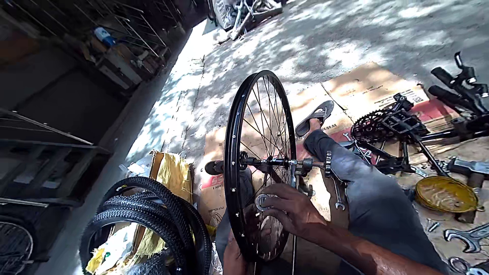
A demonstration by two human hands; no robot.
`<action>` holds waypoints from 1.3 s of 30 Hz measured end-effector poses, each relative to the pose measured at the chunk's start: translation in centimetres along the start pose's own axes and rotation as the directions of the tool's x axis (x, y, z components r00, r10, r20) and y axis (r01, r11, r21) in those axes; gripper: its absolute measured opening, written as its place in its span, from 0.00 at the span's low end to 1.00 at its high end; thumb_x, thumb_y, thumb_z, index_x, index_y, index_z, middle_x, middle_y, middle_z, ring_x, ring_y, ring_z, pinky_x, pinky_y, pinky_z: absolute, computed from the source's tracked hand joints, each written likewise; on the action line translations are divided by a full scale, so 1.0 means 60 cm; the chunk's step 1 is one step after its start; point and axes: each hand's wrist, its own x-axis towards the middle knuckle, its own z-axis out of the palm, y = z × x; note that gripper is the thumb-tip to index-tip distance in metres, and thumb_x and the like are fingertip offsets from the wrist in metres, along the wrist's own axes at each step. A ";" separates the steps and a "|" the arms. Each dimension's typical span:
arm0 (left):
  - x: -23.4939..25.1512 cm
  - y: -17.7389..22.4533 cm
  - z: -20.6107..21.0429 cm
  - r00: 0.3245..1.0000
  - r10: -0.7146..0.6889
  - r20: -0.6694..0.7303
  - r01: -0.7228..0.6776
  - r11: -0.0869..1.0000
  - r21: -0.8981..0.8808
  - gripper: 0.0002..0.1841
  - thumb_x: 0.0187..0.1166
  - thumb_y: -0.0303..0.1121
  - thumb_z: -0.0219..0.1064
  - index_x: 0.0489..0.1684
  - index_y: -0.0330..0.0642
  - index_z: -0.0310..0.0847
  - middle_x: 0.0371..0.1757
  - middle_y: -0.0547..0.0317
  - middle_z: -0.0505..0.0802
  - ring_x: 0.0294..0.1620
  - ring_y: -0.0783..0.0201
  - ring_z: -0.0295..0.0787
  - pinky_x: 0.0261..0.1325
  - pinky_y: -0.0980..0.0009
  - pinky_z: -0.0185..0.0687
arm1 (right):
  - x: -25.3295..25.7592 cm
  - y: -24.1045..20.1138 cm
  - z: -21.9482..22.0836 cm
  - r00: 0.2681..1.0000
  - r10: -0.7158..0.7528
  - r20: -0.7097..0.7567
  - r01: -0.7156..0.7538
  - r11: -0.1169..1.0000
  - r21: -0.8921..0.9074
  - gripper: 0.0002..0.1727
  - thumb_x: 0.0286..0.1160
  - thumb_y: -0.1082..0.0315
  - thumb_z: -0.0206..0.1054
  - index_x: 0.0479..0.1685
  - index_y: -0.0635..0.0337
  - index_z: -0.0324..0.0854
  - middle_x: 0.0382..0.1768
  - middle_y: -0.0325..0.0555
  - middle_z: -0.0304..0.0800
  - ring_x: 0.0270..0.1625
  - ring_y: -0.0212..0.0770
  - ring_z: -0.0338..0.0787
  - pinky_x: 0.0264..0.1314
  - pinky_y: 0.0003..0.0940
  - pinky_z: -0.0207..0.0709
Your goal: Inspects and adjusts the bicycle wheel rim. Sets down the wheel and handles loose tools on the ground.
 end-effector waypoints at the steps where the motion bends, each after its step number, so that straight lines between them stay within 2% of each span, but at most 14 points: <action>1: -0.001 0.003 0.005 0.999 0.035 0.000 -0.035 0.998 0.044 0.30 0.94 0.47 0.45 0.82 0.31 0.66 0.73 0.41 0.86 0.69 0.48 0.88 0.61 0.52 0.90 | 0.008 0.001 0.002 1.000 -0.010 -0.015 0.010 1.000 0.006 0.11 0.82 0.56 0.68 0.47 0.49 0.94 0.63 0.38 0.89 0.73 0.35 0.83 0.77 0.34 0.78; 5: 0.003 0.015 0.025 0.982 0.189 0.000 -0.186 0.966 0.178 0.46 0.84 0.69 0.47 0.85 0.31 0.61 0.72 0.43 0.86 0.69 0.49 0.87 0.62 0.53 0.89 | 0.031 0.003 0.007 1.000 -0.020 -0.001 0.020 1.000 0.000 0.12 0.86 0.56 0.64 0.48 0.49 0.92 0.62 0.38 0.90 0.73 0.34 0.83 0.77 0.33 0.77; 8: 0.006 0.024 0.040 0.966 0.258 -0.003 -0.254 0.956 0.143 0.55 0.72 0.75 0.57 0.87 0.34 0.55 0.65 0.41 0.89 0.57 0.49 0.93 0.50 0.53 0.93 | 0.047 0.002 0.000 0.993 -0.087 0.080 0.083 0.995 0.057 0.12 0.88 0.63 0.60 0.51 0.51 0.91 0.61 0.39 0.91 0.72 0.35 0.84 0.80 0.35 0.75; 11: 0.003 0.022 0.045 0.953 0.302 -0.006 -0.296 0.938 0.183 0.42 0.86 0.60 0.56 0.85 0.32 0.52 0.55 0.42 0.91 0.45 0.51 0.95 0.42 0.56 0.95 | 0.069 -0.015 -0.018 0.967 -0.136 0.216 0.065 0.950 0.307 0.16 0.93 0.62 0.53 0.54 0.57 0.86 0.59 0.45 0.91 0.70 0.39 0.86 0.78 0.38 0.75; 15: -0.003 0.020 0.062 0.903 0.407 -0.142 -0.373 0.903 0.216 0.26 0.92 0.44 0.53 0.80 0.33 0.63 0.49 0.44 0.90 0.32 0.52 0.94 0.34 0.54 0.97 | 0.121 -0.024 -0.049 0.884 -0.223 0.412 0.012 0.889 0.457 0.17 0.91 0.58 0.55 0.52 0.62 0.83 0.45 0.47 0.88 0.52 0.37 0.88 0.58 0.35 0.81; 18: -0.006 0.013 0.064 0.867 0.461 -0.188 -0.427 0.883 0.196 0.17 0.89 0.41 0.59 0.55 0.34 0.85 0.38 0.48 0.94 0.26 0.56 0.94 0.33 0.57 0.96 | 0.150 -0.027 -0.054 0.859 -0.278 0.430 0.049 0.880 0.472 0.10 0.80 0.63 0.70 0.40 0.61 0.88 0.36 0.41 0.91 0.44 0.31 0.89 0.49 0.30 0.81; 20: -0.001 0.016 0.051 0.893 0.444 -0.072 -0.423 0.883 0.202 0.22 0.89 0.50 0.59 0.41 0.38 0.88 0.28 0.52 0.91 0.23 0.61 0.89 0.34 0.63 0.92 | 0.141 -0.041 -0.040 0.925 -0.216 0.312 0.088 0.922 0.376 0.05 0.72 0.67 0.75 0.32 0.58 0.90 0.31 0.38 0.89 0.39 0.30 0.87 0.45 0.28 0.81; 22: 0.003 0.028 0.045 0.917 0.398 0.020 -0.393 0.895 0.209 0.23 0.87 0.54 0.58 0.49 0.40 0.85 0.30 0.57 0.91 0.28 0.67 0.89 0.38 0.70 0.89 | 0.103 -0.061 0.001 0.993 -0.118 0.014 0.111 0.961 0.252 0.05 0.69 0.73 0.72 0.27 0.57 0.88 0.33 0.41 0.86 0.38 0.32 0.87 0.41 0.28 0.84; 24: 0.001 0.041 0.051 0.934 0.356 0.024 -0.349 0.897 0.270 0.27 0.90 0.53 0.55 0.71 0.39 0.73 0.49 0.59 0.92 0.47 0.69 0.91 0.55 0.69 0.90 | 0.082 -0.071 0.048 0.947 -0.086 -0.310 0.131 0.983 0.128 0.07 0.66 0.77 0.69 0.24 0.57 0.85 0.40 0.46 0.91 0.46 0.35 0.91 0.48 0.28 0.88; 27: 0.011 0.062 0.071 0.942 0.335 -0.033 -0.312 0.905 0.290 0.27 0.93 0.44 0.50 0.87 0.41 0.58 0.63 0.54 0.87 0.57 0.65 0.89 0.58 0.65 0.90 | 0.094 -0.071 0.073 0.876 -0.023 -0.482 0.110 0.982 0.154 0.07 0.60 0.79 0.69 0.22 0.58 0.87 0.47 0.47 0.94 0.53 0.36 0.93 0.54 0.30 0.90; 30: 0.013 0.082 0.073 0.957 0.287 -0.038 -0.270 0.932 0.241 0.30 0.87 0.41 0.57 0.87 0.43 0.58 0.65 0.47 0.84 0.59 0.55 0.88 0.57 0.56 0.91 | 0.104 -0.067 0.042 0.928 0.068 -0.365 0.016 0.975 0.222 0.04 0.61 0.76 0.72 0.28 0.57 0.90 0.56 0.45 0.90 0.59 0.35 0.90 0.57 0.32 0.90; 33: 0.008 0.068 0.037 0.914 0.403 0.053 -0.398 0.858 0.326 0.31 0.85 0.46 0.64 0.81 0.35 0.66 0.66 0.43 0.84 0.62 0.50 0.88 0.58 0.51 0.92 | 0.081 -0.050 0.002 0.964 0.136 -0.227 -0.103 0.983 0.155 0.08 0.78 0.57 0.71 0.43 0.48 0.89 0.65 0.39 0.80 0.64 0.32 0.84 0.60 0.32 0.88; 36: 0.001 0.031 0.007 0.863 0.501 0.067 -0.485 0.783 0.390 0.28 0.83 0.48 0.67 0.74 0.38 0.75 0.61 0.52 0.88 0.55 0.59 0.90 0.55 0.61 0.92 | 0.032 -0.044 -0.015 0.988 0.083 -0.131 -0.078 0.996 0.042 0.15 0.87 0.48 0.61 0.46 0.47 0.86 0.61 0.40 0.82 0.62 0.33 0.85 0.59 0.31 0.86; 39: -0.012 0.003 0.021 0.895 0.447 0.000 -0.427 0.856 0.292 0.31 0.88 0.49 0.60 0.78 0.31 0.65 0.53 0.49 0.89 0.36 0.63 0.91 0.38 0.69 0.91 | 0.016 -0.049 -0.008 0.997 -0.038 0.068 0.042 0.997 -0.057 0.13 0.90 0.56 0.59 0.51 0.51 0.87 0.60 0.43 0.89 0.69 0.41 0.85 0.72 0.35 0.81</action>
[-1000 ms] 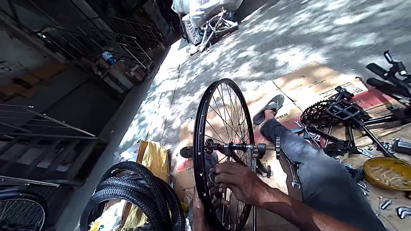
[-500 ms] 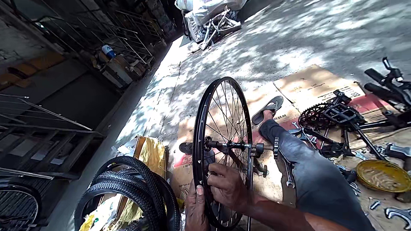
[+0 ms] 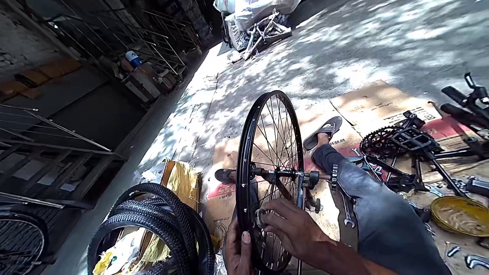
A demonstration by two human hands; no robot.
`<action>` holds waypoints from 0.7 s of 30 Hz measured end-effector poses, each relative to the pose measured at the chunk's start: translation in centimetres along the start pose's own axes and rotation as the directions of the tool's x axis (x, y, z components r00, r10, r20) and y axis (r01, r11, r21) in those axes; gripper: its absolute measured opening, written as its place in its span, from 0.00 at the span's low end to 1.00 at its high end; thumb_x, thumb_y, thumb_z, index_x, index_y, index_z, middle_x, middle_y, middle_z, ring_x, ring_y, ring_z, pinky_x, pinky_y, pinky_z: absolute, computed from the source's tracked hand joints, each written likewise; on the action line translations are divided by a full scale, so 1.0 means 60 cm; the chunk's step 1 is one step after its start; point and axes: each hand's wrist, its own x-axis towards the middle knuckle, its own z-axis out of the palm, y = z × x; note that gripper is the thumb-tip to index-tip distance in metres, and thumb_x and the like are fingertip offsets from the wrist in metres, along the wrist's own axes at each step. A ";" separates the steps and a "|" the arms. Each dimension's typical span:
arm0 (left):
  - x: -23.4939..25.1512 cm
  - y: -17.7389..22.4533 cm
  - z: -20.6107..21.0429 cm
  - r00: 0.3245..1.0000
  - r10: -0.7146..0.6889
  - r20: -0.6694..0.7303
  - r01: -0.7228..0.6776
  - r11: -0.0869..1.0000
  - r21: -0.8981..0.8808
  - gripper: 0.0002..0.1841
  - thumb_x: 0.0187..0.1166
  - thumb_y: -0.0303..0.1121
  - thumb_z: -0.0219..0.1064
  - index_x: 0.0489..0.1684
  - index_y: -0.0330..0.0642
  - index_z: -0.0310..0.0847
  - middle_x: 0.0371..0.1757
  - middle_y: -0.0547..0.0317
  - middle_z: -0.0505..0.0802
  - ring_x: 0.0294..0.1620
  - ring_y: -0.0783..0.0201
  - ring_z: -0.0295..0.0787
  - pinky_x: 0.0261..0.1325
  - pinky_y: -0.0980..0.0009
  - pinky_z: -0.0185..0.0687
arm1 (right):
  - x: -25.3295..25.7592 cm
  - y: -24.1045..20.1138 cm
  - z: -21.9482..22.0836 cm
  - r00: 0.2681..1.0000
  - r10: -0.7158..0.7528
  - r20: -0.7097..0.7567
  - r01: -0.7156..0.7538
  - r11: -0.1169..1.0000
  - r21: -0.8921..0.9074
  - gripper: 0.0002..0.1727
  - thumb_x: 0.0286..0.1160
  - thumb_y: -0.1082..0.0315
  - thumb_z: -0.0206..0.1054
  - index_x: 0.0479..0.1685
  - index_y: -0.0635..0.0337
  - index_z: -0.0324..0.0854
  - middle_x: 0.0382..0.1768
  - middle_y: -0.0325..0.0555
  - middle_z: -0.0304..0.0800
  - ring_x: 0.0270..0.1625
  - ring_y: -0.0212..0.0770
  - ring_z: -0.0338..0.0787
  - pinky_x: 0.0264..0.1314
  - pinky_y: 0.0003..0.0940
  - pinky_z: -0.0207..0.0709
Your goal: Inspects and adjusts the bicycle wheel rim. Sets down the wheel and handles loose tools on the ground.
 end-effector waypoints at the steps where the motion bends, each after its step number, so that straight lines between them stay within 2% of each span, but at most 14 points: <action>1: -0.005 0.004 0.009 0.999 -0.043 -0.007 0.043 0.998 -0.042 0.31 0.90 0.48 0.57 0.82 0.31 0.59 0.52 0.47 0.89 0.30 0.64 0.89 0.32 0.71 0.90 | 0.004 0.000 0.004 1.000 -0.017 0.023 0.019 0.998 -0.064 0.13 0.90 0.58 0.57 0.50 0.51 0.87 0.58 0.42 0.90 0.70 0.41 0.85 0.74 0.36 0.80; 3: -0.002 0.013 0.020 0.997 -0.069 -0.028 0.066 0.993 -0.101 0.29 0.91 0.45 0.57 0.83 0.33 0.58 0.49 0.46 0.89 0.21 0.66 0.84 0.22 0.73 0.86 | 0.021 -0.004 0.003 1.000 -0.018 -0.002 0.018 0.985 -0.170 0.13 0.91 0.60 0.56 0.52 0.50 0.87 0.52 0.40 0.92 0.68 0.40 0.87 0.74 0.36 0.80; 5: 0.003 0.021 0.023 0.997 -0.062 -0.035 0.057 0.991 -0.119 0.28 0.91 0.40 0.56 0.83 0.32 0.59 0.48 0.45 0.88 0.18 0.66 0.83 0.20 0.72 0.85 | 0.035 -0.022 -0.003 1.000 0.005 -0.019 -0.010 0.970 -0.244 0.12 0.86 0.66 0.58 0.54 0.48 0.87 0.51 0.41 0.91 0.63 0.41 0.88 0.65 0.35 0.83; 7: 0.006 0.027 0.024 0.998 -0.056 -0.037 0.051 0.990 -0.130 0.26 0.91 0.39 0.56 0.81 0.31 0.62 0.47 0.45 0.88 0.18 0.66 0.83 0.19 0.73 0.85 | 0.047 -0.040 -0.015 1.000 -0.022 0.004 0.022 0.971 -0.237 0.15 0.78 0.72 0.62 0.55 0.45 0.88 0.55 0.46 0.87 0.60 0.44 0.87 0.58 0.35 0.85; 9: 0.009 0.031 0.025 0.997 -0.055 -0.047 0.048 0.990 -0.136 0.24 0.91 0.40 0.57 0.77 0.33 0.67 0.43 0.46 0.89 0.16 0.67 0.82 0.17 0.73 0.85 | 0.053 -0.042 -0.024 0.995 -0.092 0.040 0.097 0.982 -0.164 0.15 0.79 0.75 0.61 0.54 0.46 0.88 0.59 0.46 0.87 0.64 0.42 0.88 0.62 0.33 0.85; 11: 0.011 0.034 0.026 0.996 -0.069 -0.058 0.060 0.988 -0.139 0.23 0.91 0.39 0.57 0.77 0.33 0.68 0.45 0.45 0.88 0.16 0.66 0.82 0.17 0.73 0.84 | 0.055 -0.029 -0.027 0.989 -0.130 0.073 0.139 0.981 -0.133 0.15 0.82 0.74 0.60 0.56 0.47 0.89 0.60 0.43 0.90 0.70 0.39 0.86 0.72 0.33 0.81; 12: 0.011 0.035 0.028 0.995 -0.073 -0.066 0.064 0.989 -0.133 0.23 0.91 0.38 0.56 0.78 0.32 0.67 0.46 0.44 0.88 0.16 0.66 0.81 0.16 0.73 0.84 | 0.055 -0.022 -0.027 0.986 -0.144 0.087 0.155 0.977 -0.144 0.16 0.82 0.74 0.59 0.56 0.47 0.89 0.60 0.42 0.91 0.70 0.38 0.86 0.74 0.33 0.81; 14: 0.011 0.033 0.031 0.993 -0.074 -0.089 0.062 0.990 -0.129 0.23 0.91 0.36 0.55 0.78 0.30 0.68 0.46 0.43 0.88 0.16 0.66 0.81 0.16 0.73 0.83 | 0.062 -0.015 -0.034 0.979 -0.156 0.133 0.170 0.980 -0.103 0.13 0.84 0.72 0.59 0.55 0.49 0.89 0.56 0.40 0.91 0.64 0.36 0.88 0.67 0.32 0.83; 16: 0.008 0.030 0.035 0.990 -0.080 -0.117 0.062 0.987 -0.145 0.22 0.90 0.36 0.56 0.77 0.31 0.69 0.42 0.46 0.88 0.16 0.67 0.81 0.16 0.74 0.82 | 0.076 -0.012 -0.048 0.965 -0.161 0.208 0.151 0.987 0.061 0.12 0.89 0.66 0.56 0.49 0.54 0.86 0.44 0.40 0.89 0.52 0.35 0.90 0.54 0.32 0.85; 17: 0.006 0.029 0.036 0.988 -0.076 -0.131 0.057 0.988 -0.147 0.22 0.90 0.36 0.57 0.76 0.32 0.70 0.41 0.47 0.88 0.16 0.68 0.81 0.16 0.75 0.82 | 0.083 -0.010 -0.055 0.954 -0.154 0.257 0.117 0.981 0.152 0.13 0.91 0.63 0.55 0.47 0.56 0.85 0.40 0.39 0.87 0.48 0.34 0.88 0.50 0.32 0.84; 19: 0.002 0.030 0.038 0.982 -0.073 -0.173 0.046 0.987 -0.155 0.19 0.89 0.34 0.57 0.72 0.31 0.74 0.40 0.48 0.89 0.16 0.68 0.81 0.15 0.75 0.82 | 0.094 -0.002 -0.060 0.950 -0.157 0.271 0.082 0.960 0.269 0.11 0.86 0.59 0.63 0.42 0.56 0.87 0.38 0.36 0.89 0.44 0.30 0.89 0.48 0.30 0.84; 21: 0.004 0.031 0.041 0.975 -0.077 -0.208 0.044 0.986 -0.160 0.17 0.89 0.31 0.57 0.68 0.30 0.78 0.39 0.45 0.92 0.16 0.68 0.82 0.15 0.74 0.82 | 0.101 0.003 -0.056 0.959 -0.181 0.217 0.112 0.948 0.297 0.10 0.78 0.58 0.73 0.37 0.54 0.92 0.37 0.33 0.92 0.44 0.27 0.90 0.47 0.28 0.85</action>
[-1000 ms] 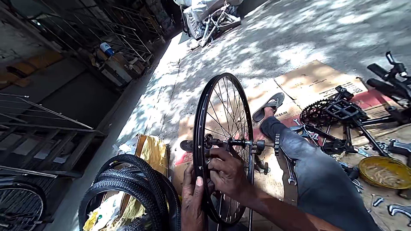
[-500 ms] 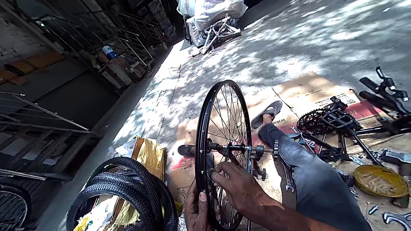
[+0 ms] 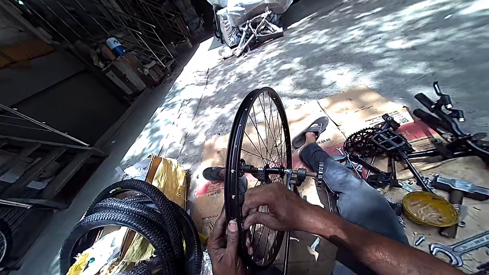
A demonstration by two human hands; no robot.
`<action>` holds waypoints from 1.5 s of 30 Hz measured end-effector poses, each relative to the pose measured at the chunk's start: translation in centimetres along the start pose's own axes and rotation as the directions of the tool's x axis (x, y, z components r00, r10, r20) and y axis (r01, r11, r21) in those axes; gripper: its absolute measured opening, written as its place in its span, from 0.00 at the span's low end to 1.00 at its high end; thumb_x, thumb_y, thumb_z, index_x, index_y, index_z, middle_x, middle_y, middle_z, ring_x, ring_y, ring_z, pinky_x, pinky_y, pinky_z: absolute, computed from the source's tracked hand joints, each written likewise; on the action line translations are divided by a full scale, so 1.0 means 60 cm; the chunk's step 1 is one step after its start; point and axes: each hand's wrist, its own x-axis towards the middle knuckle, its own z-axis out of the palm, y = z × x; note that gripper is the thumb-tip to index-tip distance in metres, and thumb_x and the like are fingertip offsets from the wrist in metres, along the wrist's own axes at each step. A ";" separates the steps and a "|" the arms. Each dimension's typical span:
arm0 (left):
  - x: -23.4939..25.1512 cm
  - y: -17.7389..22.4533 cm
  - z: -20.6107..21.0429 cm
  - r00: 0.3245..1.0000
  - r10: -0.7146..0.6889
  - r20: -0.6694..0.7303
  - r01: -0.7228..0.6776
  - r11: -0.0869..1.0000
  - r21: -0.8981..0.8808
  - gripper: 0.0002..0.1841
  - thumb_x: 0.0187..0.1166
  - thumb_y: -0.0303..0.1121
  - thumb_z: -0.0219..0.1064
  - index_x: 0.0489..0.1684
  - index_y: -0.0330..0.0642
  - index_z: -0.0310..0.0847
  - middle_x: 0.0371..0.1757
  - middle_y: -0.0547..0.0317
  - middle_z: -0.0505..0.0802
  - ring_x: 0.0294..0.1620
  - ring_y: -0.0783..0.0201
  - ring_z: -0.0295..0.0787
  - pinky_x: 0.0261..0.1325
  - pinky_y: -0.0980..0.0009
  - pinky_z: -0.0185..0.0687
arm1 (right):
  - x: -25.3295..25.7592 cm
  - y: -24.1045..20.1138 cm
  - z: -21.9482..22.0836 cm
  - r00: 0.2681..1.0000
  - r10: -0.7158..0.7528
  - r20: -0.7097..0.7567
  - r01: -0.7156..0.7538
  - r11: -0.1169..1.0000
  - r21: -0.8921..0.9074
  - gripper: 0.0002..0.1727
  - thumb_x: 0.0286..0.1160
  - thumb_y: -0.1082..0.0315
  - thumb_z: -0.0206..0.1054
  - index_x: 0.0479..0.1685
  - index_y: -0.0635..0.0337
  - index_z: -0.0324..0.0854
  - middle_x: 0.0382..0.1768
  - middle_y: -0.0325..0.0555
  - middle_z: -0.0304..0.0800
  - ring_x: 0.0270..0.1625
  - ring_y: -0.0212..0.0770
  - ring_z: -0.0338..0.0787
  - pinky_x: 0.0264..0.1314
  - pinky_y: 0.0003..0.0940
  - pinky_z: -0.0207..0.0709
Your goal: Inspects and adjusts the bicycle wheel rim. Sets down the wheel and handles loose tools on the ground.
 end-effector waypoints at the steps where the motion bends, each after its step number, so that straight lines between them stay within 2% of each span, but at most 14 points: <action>1: 0.000 -0.001 0.000 1.000 0.002 -0.005 -0.002 1.000 -0.003 0.17 0.89 0.31 0.56 0.68 0.29 0.79 0.37 0.45 0.92 0.15 0.68 0.83 0.15 0.75 0.81 | 0.001 0.002 0.002 1.000 -0.013 -0.011 0.013 1.000 -0.014 0.09 0.76 0.58 0.74 0.36 0.53 0.93 0.37 0.33 0.93 0.43 0.26 0.90 0.46 0.27 0.84; 7: 0.002 -0.005 -0.010 0.992 -0.014 0.123 0.015 1.000 -0.006 0.15 0.91 0.39 0.56 0.61 0.38 0.81 0.28 0.54 0.90 0.16 0.69 0.82 0.18 0.76 0.81 | 0.012 -0.008 -0.005 0.987 -0.020 0.157 0.031 0.997 -0.068 0.09 0.81 0.62 0.69 0.35 0.56 0.86 0.29 0.36 0.87 0.35 0.31 0.88 0.38 0.30 0.81; 11: 0.016 0.001 -0.029 0.928 -0.140 0.344 0.163 0.986 -0.040 0.19 0.92 0.49 0.54 0.56 0.43 0.79 0.24 0.57 0.86 0.18 0.69 0.81 0.23 0.73 0.81 | -0.010 -0.012 0.062 0.968 0.002 -0.251 -0.016 0.998 -0.055 0.09 0.71 0.74 0.71 0.23 0.59 0.86 0.29 0.40 0.86 0.33 0.32 0.86 0.33 0.30 0.82; 14: 0.013 0.001 -0.020 0.938 -0.141 0.316 0.147 0.989 0.005 0.19 0.93 0.49 0.49 0.62 0.46 0.77 0.24 0.64 0.84 0.18 0.72 0.80 0.23 0.77 0.81 | -0.026 -0.002 0.127 0.835 -0.046 -0.548 -0.014 0.994 -0.106 0.08 0.69 0.78 0.70 0.23 0.61 0.86 0.46 0.49 0.94 0.47 0.36 0.94 0.46 0.30 0.90; 17: 0.014 -0.001 -0.013 0.954 -0.108 0.279 0.101 0.994 0.040 0.18 0.95 0.46 0.44 0.62 0.45 0.75 0.23 0.64 0.83 0.18 0.73 0.78 0.23 0.78 0.79 | -0.026 0.004 0.146 0.774 -0.052 -0.631 -0.015 0.995 -0.101 0.06 0.66 0.79 0.71 0.23 0.63 0.87 0.52 0.52 0.95 0.54 0.39 0.95 0.52 0.31 0.91; 21: 0.023 0.008 -0.012 0.942 -0.133 0.307 0.116 0.991 0.073 0.20 0.94 0.47 0.48 0.69 0.45 0.74 0.24 0.58 0.82 0.18 0.69 0.78 0.24 0.76 0.80 | -0.030 -0.001 0.116 0.837 0.003 -0.548 -0.075 0.991 -0.110 0.03 0.65 0.74 0.74 0.27 0.60 0.88 0.55 0.49 0.92 0.48 0.35 0.93 0.44 0.28 0.90; 24: 0.046 0.027 -0.014 0.938 -0.162 0.308 0.072 0.956 0.283 0.24 0.92 0.51 0.51 0.76 0.48 0.78 0.42 0.54 0.90 0.31 0.63 0.86 0.33 0.69 0.86 | -0.057 0.008 0.088 0.836 0.096 -0.540 -0.158 0.985 -0.069 0.08 0.74 0.64 0.75 0.33 0.60 0.87 0.61 0.49 0.90 0.63 0.40 0.90 0.61 0.35 0.90; 26: 0.073 0.054 -0.004 0.920 -0.149 0.363 -0.020 0.906 0.424 0.22 0.91 0.51 0.51 0.74 0.56 0.81 0.74 0.64 0.83 0.63 0.64 0.86 0.60 0.63 0.88 | -0.098 0.019 0.072 0.798 0.253 -0.547 -0.297 0.955 0.008 0.13 0.82 0.56 0.68 0.40 0.57 0.83 0.66 0.46 0.86 0.67 0.40 0.87 0.64 0.38 0.87; 28: 0.113 0.077 0.020 0.873 -0.118 0.473 -0.114 0.894 0.434 0.23 0.92 0.44 0.47 0.80 0.51 0.75 0.85 0.61 0.74 0.78 0.62 0.78 0.75 0.57 0.83 | -0.149 0.037 0.070 0.696 0.502 -0.513 -0.471 0.859 0.202 0.15 0.89 0.55 0.58 0.52 0.57 0.83 0.65 0.43 0.87 0.61 0.39 0.89 0.61 0.39 0.88; 32: 0.200 0.116 0.112 0.827 -0.191 0.529 0.001 0.941 0.339 0.23 0.95 0.42 0.45 0.85 0.51 0.67 0.61 0.62 0.88 0.53 0.73 0.88 0.52 0.73 0.87 | -0.265 0.082 0.102 0.473 0.835 -0.282 -0.725 0.551 0.414 0.27 0.93 0.53 0.42 0.56 0.60 0.85 0.58 0.45 0.92 0.63 0.41 0.88 0.69 0.46 0.81; 36: 0.301 0.136 0.206 0.828 -0.263 0.496 0.114 0.944 0.309 0.15 0.94 0.39 0.51 0.50 0.44 0.84 0.38 0.63 0.87 0.30 0.73 0.80 0.32 0.76 0.76 | -0.314 0.108 0.112 0.262 0.934 -0.241 -0.818 0.348 0.458 0.24 0.94 0.57 0.45 0.60 0.65 0.82 0.56 0.50 0.87 0.58 0.43 0.87 0.64 0.46 0.82; 39: 0.349 0.144 0.234 0.768 -0.274 0.579 0.007 0.907 0.421 0.17 0.94 0.35 0.45 0.41 0.45 0.81 0.33 0.65 0.85 0.27 0.74 0.79 0.30 0.77 0.76 | -0.324 0.157 0.088 0.272 0.958 -0.095 -0.943 0.285 0.171 0.23 0.95 0.56 0.47 0.59 0.63 0.85 0.58 0.51 0.89 0.60 0.45 0.87 0.66 0.49 0.79; 42: 0.327 0.144 0.214 0.779 -0.228 0.584 0.011 0.936 0.351 0.16 0.95 0.37 0.47 0.41 0.44 0.81 0.34 0.63 0.84 0.31 0.72 0.81 0.35 0.74 0.79 | -0.318 0.218 0.066 0.366 0.905 0.218 -0.831 0.423 -0.361 0.19 0.88 0.58 0.56 0.53 0.63 0.89 0.72 0.53 0.83 0.77 0.51 0.80 0.82 0.54 0.69; 45: 0.238 0.107 0.117 0.749 -0.073 0.658 0.000 0.994 0.110 0.19 0.94 0.41 0.50 0.74 0.43 0.75 0.56 0.57 0.89 0.53 0.69 0.88 0.53 0.68 0.87 | -0.298 0.261 0.061 0.240 0.874 0.423 -0.549 0.481 -0.683 0.18 0.83 0.60 0.63 0.63 0.61 0.87 0.85 0.52 0.70 0.88 0.57 0.66 0.87 0.56 0.61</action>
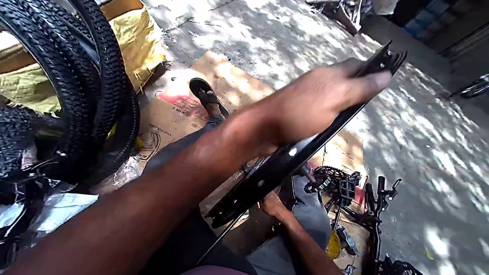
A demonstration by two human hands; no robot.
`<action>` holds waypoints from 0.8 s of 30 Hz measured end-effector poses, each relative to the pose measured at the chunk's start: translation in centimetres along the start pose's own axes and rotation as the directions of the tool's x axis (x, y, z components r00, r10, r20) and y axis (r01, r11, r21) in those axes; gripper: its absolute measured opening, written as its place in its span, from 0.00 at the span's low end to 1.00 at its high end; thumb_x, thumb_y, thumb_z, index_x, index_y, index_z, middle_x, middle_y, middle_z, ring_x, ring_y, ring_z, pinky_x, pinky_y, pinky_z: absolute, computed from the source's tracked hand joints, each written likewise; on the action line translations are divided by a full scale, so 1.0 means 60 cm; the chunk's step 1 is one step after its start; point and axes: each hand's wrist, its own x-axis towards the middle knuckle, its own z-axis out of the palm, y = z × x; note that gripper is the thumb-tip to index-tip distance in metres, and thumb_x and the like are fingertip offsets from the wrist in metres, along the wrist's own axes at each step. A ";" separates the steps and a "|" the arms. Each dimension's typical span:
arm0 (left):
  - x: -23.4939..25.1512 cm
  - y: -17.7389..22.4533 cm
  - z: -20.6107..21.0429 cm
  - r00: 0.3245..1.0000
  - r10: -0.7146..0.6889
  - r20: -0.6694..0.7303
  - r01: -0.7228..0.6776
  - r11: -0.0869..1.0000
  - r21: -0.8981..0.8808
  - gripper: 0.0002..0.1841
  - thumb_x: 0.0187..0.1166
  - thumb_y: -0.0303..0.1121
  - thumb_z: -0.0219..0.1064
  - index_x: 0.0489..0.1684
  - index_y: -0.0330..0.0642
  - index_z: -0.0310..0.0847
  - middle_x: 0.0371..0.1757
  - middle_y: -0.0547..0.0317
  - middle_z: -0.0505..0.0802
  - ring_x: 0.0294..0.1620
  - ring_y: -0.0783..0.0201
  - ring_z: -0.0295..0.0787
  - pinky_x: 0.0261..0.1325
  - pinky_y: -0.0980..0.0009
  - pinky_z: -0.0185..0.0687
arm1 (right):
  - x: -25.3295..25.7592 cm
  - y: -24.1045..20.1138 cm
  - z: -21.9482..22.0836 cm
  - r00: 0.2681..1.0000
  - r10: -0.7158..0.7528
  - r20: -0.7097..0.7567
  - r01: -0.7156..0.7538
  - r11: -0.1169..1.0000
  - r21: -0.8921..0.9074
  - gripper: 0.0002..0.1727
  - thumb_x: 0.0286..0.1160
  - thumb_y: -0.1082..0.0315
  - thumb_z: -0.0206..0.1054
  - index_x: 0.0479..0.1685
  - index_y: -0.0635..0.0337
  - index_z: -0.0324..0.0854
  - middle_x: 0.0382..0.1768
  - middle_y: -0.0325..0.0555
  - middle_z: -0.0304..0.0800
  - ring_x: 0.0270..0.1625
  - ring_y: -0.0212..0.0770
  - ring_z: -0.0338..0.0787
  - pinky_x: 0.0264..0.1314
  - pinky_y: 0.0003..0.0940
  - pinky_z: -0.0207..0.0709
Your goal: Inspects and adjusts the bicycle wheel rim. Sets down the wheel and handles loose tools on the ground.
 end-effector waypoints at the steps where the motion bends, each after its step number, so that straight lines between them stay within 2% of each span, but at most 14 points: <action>1: -0.061 -0.034 -0.010 0.997 0.056 0.061 -0.051 0.996 -0.076 0.24 0.93 0.42 0.50 0.84 0.44 0.65 0.66 0.57 0.86 0.61 0.70 0.86 0.60 0.70 0.88 | 0.007 -0.003 -0.012 0.996 0.025 0.085 -0.018 0.997 -0.075 0.22 0.83 0.62 0.63 0.72 0.61 0.81 0.87 0.53 0.67 0.89 0.58 0.64 0.87 0.58 0.60; 2: -0.127 -0.081 -0.021 0.992 0.063 0.107 -0.040 0.977 -0.207 0.27 0.91 0.45 0.50 0.86 0.47 0.62 0.70 0.59 0.84 0.65 0.71 0.84 0.63 0.73 0.86 | 0.012 -0.006 -0.021 0.989 0.047 0.139 -0.032 0.994 -0.107 0.25 0.83 0.64 0.63 0.79 0.61 0.76 0.87 0.55 0.68 0.89 0.60 0.64 0.87 0.60 0.59; 3: -0.198 -0.138 -0.030 0.996 -0.012 0.094 0.048 0.917 -0.395 0.27 0.89 0.54 0.52 0.78 0.49 0.72 0.65 0.58 0.87 0.60 0.68 0.85 0.59 0.72 0.85 | 0.013 -0.008 -0.028 0.988 0.054 0.146 -0.041 0.995 -0.091 0.26 0.83 0.65 0.63 0.80 0.63 0.75 0.83 0.60 0.72 0.87 0.63 0.67 0.86 0.61 0.60; 4: -0.266 -0.185 -0.036 0.981 -0.194 0.012 0.175 0.848 -0.500 0.31 0.86 0.64 0.51 0.64 0.47 0.85 0.54 0.57 0.92 0.51 0.66 0.89 0.53 0.70 0.87 | 0.013 -0.010 -0.031 0.990 0.056 0.130 -0.049 0.997 -0.058 0.26 0.83 0.66 0.63 0.79 0.65 0.74 0.79 0.64 0.75 0.84 0.65 0.71 0.85 0.61 0.61; 5: -0.318 -0.217 -0.035 0.907 -0.404 -0.119 0.304 0.824 -0.479 0.34 0.88 0.65 0.44 0.48 0.46 0.89 0.41 0.58 0.92 0.41 0.66 0.90 0.45 0.69 0.88 | 0.013 -0.015 -0.033 0.990 0.072 0.123 -0.068 0.997 -0.038 0.26 0.83 0.67 0.64 0.79 0.67 0.73 0.78 0.66 0.76 0.82 0.65 0.72 0.84 0.60 0.61; 6: -0.351 -0.237 -0.022 0.756 -0.567 -0.328 0.455 0.815 -0.360 0.31 0.92 0.57 0.40 0.38 0.46 0.87 0.32 0.61 0.91 0.33 0.67 0.89 0.39 0.70 0.87 | 0.012 -0.024 -0.037 0.987 0.095 0.126 -0.094 0.995 -0.019 0.27 0.83 0.68 0.64 0.80 0.68 0.72 0.80 0.66 0.74 0.84 0.63 0.71 0.86 0.57 0.59; 7: -0.376 -0.256 -0.008 0.615 -0.605 -0.505 0.570 0.784 -0.246 0.26 0.94 0.48 0.44 0.38 0.44 0.86 0.30 0.60 0.90 0.31 0.65 0.89 0.37 0.67 0.87 | 0.003 -0.038 -0.047 0.980 0.138 0.147 -0.139 0.990 -0.004 0.28 0.86 0.67 0.62 0.83 0.66 0.68 0.84 0.64 0.69 0.86 0.62 0.68 0.88 0.56 0.57; 8: -0.396 -0.268 0.004 0.546 -0.561 -0.622 0.626 0.767 -0.142 0.20 0.92 0.43 0.48 0.41 0.44 0.86 0.31 0.62 0.92 0.31 0.65 0.91 0.36 0.67 0.90 | -0.011 -0.054 -0.059 0.979 0.161 0.128 -0.166 0.986 0.028 0.28 0.87 0.67 0.61 0.84 0.66 0.67 0.84 0.64 0.69 0.86 0.61 0.68 0.87 0.55 0.58; 10: -0.420 -0.268 0.017 0.591 -0.433 -0.681 0.625 0.779 0.047 0.18 0.90 0.44 0.50 0.49 0.48 0.86 0.38 0.68 0.93 0.38 0.70 0.92 0.42 0.69 0.90 | -0.008 -0.044 -0.056 0.997 0.069 0.020 -0.069 0.997 0.030 0.26 0.87 0.63 0.61 0.80 0.65 0.73 0.82 0.61 0.72 0.85 0.58 0.71 0.86 0.53 0.61; 12: -0.425 -0.261 0.024 0.692 -0.315 -0.649 0.545 0.818 0.184 0.21 0.93 0.47 0.47 0.57 0.45 0.85 0.44 0.71 0.93 0.45 0.77 0.89 0.50 0.73 0.88 | 0.011 -0.047 -0.081 0.991 0.034 0.131 -0.030 0.999 -0.030 0.25 0.89 0.60 0.57 0.79 0.64 0.73 0.89 0.57 0.62 0.90 0.55 0.62 0.90 0.50 0.54; 16: -0.434 -0.260 0.025 0.813 -0.188 -0.551 0.388 0.880 0.273 0.31 0.94 0.54 0.40 0.64 0.40 0.83 0.56 0.61 0.92 0.57 0.80 0.86 0.63 0.76 0.82 | 0.019 -0.050 -0.093 0.980 0.079 0.182 -0.075 0.997 -0.026 0.27 0.92 0.57 0.55 0.84 0.61 0.69 0.91 0.55 0.59 0.91 0.56 0.59 0.91 0.52 0.50; 19: -0.439 -0.249 0.024 0.881 -0.132 -0.455 0.326 0.866 0.380 0.39 0.89 0.66 0.39 0.67 0.40 0.81 0.59 0.49 0.91 0.62 0.72 0.86 0.67 0.72 0.81 | 0.032 -0.022 -0.062 0.994 0.053 0.097 -0.053 0.999 0.004 0.29 0.88 0.53 0.58 0.83 0.59 0.71 0.88 0.54 0.65 0.89 0.55 0.64 0.89 0.53 0.55; 21: -0.434 -0.231 0.024 0.905 -0.093 -0.415 0.301 0.830 0.470 0.41 0.84 0.70 0.48 0.69 0.39 0.79 0.60 0.43 0.91 0.64 0.63 0.87 0.67 0.66 0.82 | 0.015 -0.050 -0.097 0.985 0.080 0.150 -0.083 0.996 0.016 0.29 0.89 0.56 0.58 0.84 0.61 0.68 0.87 0.57 0.65 0.89 0.56 0.64 0.90 0.52 0.53; 24: -0.419 -0.202 0.025 0.921 -0.029 -0.389 0.261 0.786 0.561 0.36 0.78 0.64 0.66 0.70 0.41 0.77 0.59 0.43 0.90 0.64 0.62 0.87 0.68 0.68 0.80 | -0.007 -0.075 -0.123 0.987 0.093 0.128 -0.100 0.994 0.050 0.29 0.88 0.61 0.60 0.84 0.64 0.68 0.84 0.59 0.70 0.87 0.57 0.67 0.89 0.52 0.55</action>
